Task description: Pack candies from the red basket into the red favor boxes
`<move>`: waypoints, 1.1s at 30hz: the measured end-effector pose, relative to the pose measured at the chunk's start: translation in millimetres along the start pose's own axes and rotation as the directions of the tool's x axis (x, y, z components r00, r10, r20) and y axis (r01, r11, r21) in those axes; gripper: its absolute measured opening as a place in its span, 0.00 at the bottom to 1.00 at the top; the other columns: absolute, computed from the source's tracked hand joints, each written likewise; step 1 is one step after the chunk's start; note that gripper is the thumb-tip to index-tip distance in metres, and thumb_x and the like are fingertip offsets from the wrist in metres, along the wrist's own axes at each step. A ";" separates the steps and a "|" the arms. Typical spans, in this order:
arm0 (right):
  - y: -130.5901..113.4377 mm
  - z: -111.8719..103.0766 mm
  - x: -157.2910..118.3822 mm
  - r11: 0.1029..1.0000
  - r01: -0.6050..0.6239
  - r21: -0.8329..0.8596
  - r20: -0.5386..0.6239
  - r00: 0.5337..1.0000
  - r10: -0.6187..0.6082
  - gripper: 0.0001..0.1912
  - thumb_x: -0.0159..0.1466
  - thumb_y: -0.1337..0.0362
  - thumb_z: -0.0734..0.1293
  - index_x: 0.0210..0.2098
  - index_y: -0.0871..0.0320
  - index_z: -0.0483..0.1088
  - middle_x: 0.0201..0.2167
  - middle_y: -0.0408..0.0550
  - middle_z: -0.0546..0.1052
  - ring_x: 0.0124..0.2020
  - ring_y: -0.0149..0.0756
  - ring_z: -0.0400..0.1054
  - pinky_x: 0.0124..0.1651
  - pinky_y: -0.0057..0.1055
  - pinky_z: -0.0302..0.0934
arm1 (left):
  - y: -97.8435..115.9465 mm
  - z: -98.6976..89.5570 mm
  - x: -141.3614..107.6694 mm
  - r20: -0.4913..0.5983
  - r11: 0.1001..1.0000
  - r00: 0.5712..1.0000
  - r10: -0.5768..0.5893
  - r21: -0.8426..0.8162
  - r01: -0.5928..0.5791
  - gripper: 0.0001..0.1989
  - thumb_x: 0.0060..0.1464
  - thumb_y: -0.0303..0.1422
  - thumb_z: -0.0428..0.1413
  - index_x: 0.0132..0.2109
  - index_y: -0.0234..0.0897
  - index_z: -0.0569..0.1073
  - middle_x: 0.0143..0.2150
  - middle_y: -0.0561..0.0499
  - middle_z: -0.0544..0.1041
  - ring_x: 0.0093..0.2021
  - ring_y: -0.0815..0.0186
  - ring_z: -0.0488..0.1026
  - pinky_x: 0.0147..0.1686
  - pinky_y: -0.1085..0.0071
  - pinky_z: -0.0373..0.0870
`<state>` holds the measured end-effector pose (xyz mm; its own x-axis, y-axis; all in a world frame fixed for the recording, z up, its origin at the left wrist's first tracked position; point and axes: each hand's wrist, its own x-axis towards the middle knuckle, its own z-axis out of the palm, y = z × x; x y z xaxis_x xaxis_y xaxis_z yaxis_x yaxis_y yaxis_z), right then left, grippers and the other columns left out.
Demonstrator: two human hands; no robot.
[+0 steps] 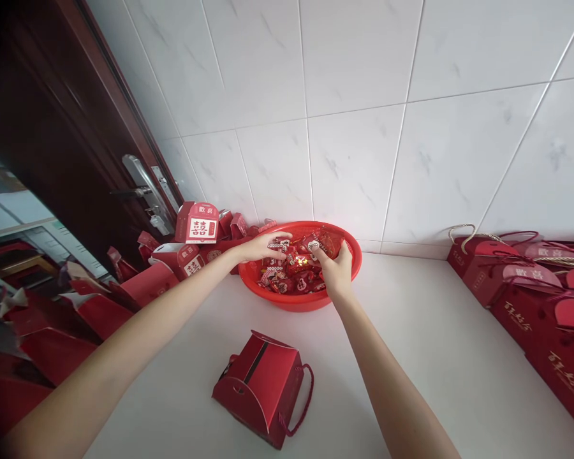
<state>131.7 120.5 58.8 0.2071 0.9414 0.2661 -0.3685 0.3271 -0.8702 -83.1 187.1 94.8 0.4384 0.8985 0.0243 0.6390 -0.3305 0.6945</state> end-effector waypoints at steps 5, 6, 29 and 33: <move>1.0 -1.1 0.3 1.000 -0.003 0.005 -0.011 1.000 0.003 0.21 0.47 0.56 0.79 0.35 0.55 0.70 0.33 0.44 0.79 0.37 0.43 0.76 0.39 0.42 0.75 | -0.6 -4.8 -2.8 -0.096 0.944 0.995 0.016 0.330 0.016 0.41 0.46 0.28 0.63 0.67 0.37 0.63 0.72 0.39 0.58 0.73 0.51 0.53 0.68 0.56 0.53; 1.1 -1.1 0.4 1.000 -0.005 0.008 -0.015 1.000 0.005 0.21 0.46 0.57 0.79 0.34 0.55 0.70 0.33 0.44 0.79 0.36 0.43 0.75 0.38 0.42 0.76 | 2.0 -7.3 -6.2 -0.107 0.934 0.994 0.032 0.357 0.009 0.37 0.47 0.27 0.63 0.65 0.37 0.66 0.71 0.39 0.61 0.72 0.50 0.54 0.68 0.56 0.54; 1.1 -4.6 0.5 0.999 -0.003 -0.039 -0.007 1.000 0.003 0.22 0.45 0.56 0.80 0.35 0.55 0.71 0.35 0.46 0.80 0.38 0.45 0.76 0.39 0.44 0.75 | 5.2 45.3 -156.7 0.449 0.937 0.835 -0.317 0.285 0.203 0.10 0.39 0.29 0.64 0.33 0.39 0.77 0.28 0.54 0.78 0.30 0.63 0.75 0.27 0.74 0.65; 1.3 -4.5 0.8 1.000 -0.008 -0.025 -0.012 1.000 0.007 0.22 0.45 0.57 0.80 0.35 0.56 0.71 0.36 0.47 0.80 0.38 0.45 0.76 0.40 0.44 0.75 | 7.6 18.8 -154.3 0.318 0.967 0.915 -0.249 0.031 0.252 0.08 0.46 0.28 0.58 0.36 0.36 0.77 0.27 0.53 0.77 0.30 0.65 0.75 0.31 0.73 0.68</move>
<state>135.5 121.3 56.0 0.2152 0.9428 0.2547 -0.3471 0.3176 -0.8824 -134.0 40.6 82.8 0.4430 0.8123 -0.3793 0.7483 -0.1020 0.6554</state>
